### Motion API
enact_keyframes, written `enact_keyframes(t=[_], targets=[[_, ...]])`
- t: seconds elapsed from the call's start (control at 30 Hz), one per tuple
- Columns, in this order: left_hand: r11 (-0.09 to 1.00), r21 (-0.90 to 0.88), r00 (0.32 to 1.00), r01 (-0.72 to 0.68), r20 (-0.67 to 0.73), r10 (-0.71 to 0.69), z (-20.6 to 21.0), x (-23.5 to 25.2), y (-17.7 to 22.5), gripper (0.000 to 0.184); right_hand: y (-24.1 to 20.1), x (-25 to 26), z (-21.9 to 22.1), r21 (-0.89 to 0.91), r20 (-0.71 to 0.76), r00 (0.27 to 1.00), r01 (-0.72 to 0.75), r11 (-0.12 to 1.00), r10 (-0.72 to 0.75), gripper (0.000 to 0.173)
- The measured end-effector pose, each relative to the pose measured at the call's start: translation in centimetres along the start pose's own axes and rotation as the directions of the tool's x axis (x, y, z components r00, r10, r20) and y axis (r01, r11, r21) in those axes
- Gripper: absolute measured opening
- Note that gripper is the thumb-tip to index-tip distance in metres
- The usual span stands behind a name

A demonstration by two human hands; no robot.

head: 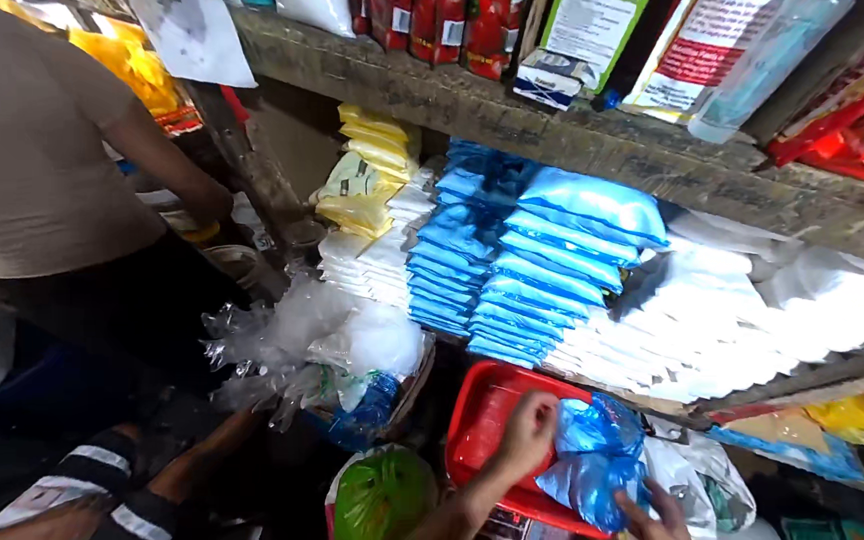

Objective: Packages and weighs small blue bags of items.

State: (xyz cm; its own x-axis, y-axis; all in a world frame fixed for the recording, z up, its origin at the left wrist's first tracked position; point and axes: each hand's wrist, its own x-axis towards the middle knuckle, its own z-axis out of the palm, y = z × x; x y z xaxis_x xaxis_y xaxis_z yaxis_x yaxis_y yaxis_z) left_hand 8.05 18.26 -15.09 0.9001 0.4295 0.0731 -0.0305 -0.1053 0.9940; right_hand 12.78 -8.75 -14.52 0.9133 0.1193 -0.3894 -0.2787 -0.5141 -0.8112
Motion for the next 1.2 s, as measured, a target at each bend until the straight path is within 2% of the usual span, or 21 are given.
enact_keyframes(t=[0.07, 0.13, 0.2, 0.27, 0.33, 0.43, 0.47, 0.5, 0.6, 0.63, 0.7, 0.73, 0.77, 0.8, 0.87, 0.9, 0.93, 0.97, 1.03, 1.1, 1.2], targets=[[0.998, 0.062, 0.974, 0.004, 0.227, -0.018, 5.7, -1.3, -3.5, 0.047, 2.0, 2.6, 1.0, -0.126, -0.056, 0.974, 0.213, 0.969, -0.221, 0.053], [0.994, 0.105, 0.921, -0.006, 0.388, -0.035, 8.6, -2.0, -4.9, 0.072, 1.8, 3.3, 1.6, -0.243, -0.094, 0.945, 0.284, 0.928, -0.314, 0.023], [0.989, 0.139, 0.858, -0.052, 0.513, -0.027, 9.6, -2.5, -5.2, 0.086, 1.2, 2.3, 1.6, -0.223, -0.118, 0.94, 0.289, 0.931, -0.32, 0.016], [0.978, 0.182, 0.786, -0.099, 0.617, -0.035, 9.9, -2.7, -5.2, 0.091, 1.0, 0.9, 0.9, -0.074, -0.128, 0.935, 0.325, 0.943, -0.332, 0.018], [0.968, 0.213, 0.747, -0.131, 0.664, -0.045, 10.2, -2.8, -5.6, 0.086, 0.8, -0.6, 0.2, 0.067, -0.15, 0.914, 0.389, 0.919, -0.376, 0.015], [0.958, 0.235, 0.786, -0.165, 0.618, -0.016, 10.7, -3.1, -5.1, 0.047, 0.8, -2.5, -1.2, 0.168, -0.184, 0.868, 0.489, 0.856, -0.461, 0.013], [0.963, 0.219, 0.815, -0.155, 0.579, -0.001, 10.7, -2.9, -4.6, 0.037, 1.4, -2.9, -1.8, 0.187, -0.193, 0.859, 0.507, 0.841, -0.475, 0.018], [0.973, 0.189, 0.85, -0.132, 0.527, 0.013, 10.5, -2.6, -4.2, 0.031, 2.1, -3.2, -2.5, 0.17, -0.189, 0.861, 0.502, 0.848, -0.472, 0.034], [0.996, 0.091, 0.92, -0.001, 0.391, -0.034, 9.6, -0.8, -2.0, 0.026, 5.1, -3.2, -3.6, -0.088, -0.092, 0.912, 0.393, 0.915, -0.4, 0.108], [0.996, 0.069, 0.923, 0.052, 0.378, -0.075, 9.4, -0.2, -1.3, 0.025, 5.7, -3.0, -3.0, -0.142, -0.072, 0.921, 0.37, 0.918, -0.382, 0.125], [0.992, 0.05, 0.907, 0.112, 0.404, -0.123, 9.6, 0.6, 0.3, 0.024, 6.1, -2.1, -0.9, -0.14, -0.036, 0.921, 0.38, 0.914, -0.388, 0.14], [0.992, 0.049, 0.897, 0.114, 0.424, -0.124, 9.9, 0.9, 1.1, 0.023, 5.6, -1.6, 0.5, -0.153, -0.053, 0.911, 0.396, 0.905, -0.408, 0.138], [0.992, 0.056, 0.883, 0.111, 0.453, -0.124, 10.3, 1.0, 2.1, 0.022, 4.7, -1.1, 1.9, -0.191, -0.09, 0.901, 0.402, 0.895, -0.424, 0.129], [0.992, 0.071, 0.86, 0.1, 0.496, -0.122, 10.6, 1.0, 3.2, 0.022, 3.7, -0.8, 3.0, -0.219, -0.131, 0.893, 0.398, 0.891, -0.431, 0.109], [0.994, 0.111, 0.765, 0.025, 0.637, -0.09, 10.6, 1.3, 5.6, 0.021, 1.6, -0.2, 4.1, -0.26, -0.212, 0.891, 0.345, 0.902, -0.401, 0.048], [0.994, 0.106, 0.722, -0.021, 0.69, -0.058, 10.2, 1.6, 6.4, 0.021, 0.4, 0.0, 3.9, -0.291, -0.222, 0.901, 0.304, 0.907, -0.373, 0.031], [0.996, 0.076, 0.712, -0.055, 0.702, -0.014, 9.6, 1.8, 7.0, 0.021, -0.9, 0.0, 3.2, -0.321, -0.199, 0.919, 0.267, 0.908, -0.341, 0.026], [0.996, 0.027, 0.735, -0.082, 0.676, 0.042, 8.7, 2.0, 7.1, 0.021, -2.1, -0.3, 2.4, -0.332, -0.176, 0.927, 0.261, 0.907, -0.331, 0.026], [0.988, -0.051, 0.811, -0.143, 0.567, 0.146, 6.6, 2.2, 6.8, 0.03, -4.0, -1.5, 0.5, -0.291, -0.211, 0.892, 0.332, 0.897, -0.399, 0.024], [0.98, -0.061, 0.842, -0.188, 0.504, 0.193, 5.1, 2.0, 6.2, 0.056, -6.4, -4.0, -1.6, -0.23, -0.299, 0.82, 0.435, 0.871, -0.489, 0.021], [0.967, -0.009, 0.804, -0.254, 0.554, 0.216, 5.6, -1.9, 5.6, 0.106, -8.7, -8.7, -4.6, -0.242, -0.357, 0.729, 0.532, 0.811, -0.585, 0.02]])
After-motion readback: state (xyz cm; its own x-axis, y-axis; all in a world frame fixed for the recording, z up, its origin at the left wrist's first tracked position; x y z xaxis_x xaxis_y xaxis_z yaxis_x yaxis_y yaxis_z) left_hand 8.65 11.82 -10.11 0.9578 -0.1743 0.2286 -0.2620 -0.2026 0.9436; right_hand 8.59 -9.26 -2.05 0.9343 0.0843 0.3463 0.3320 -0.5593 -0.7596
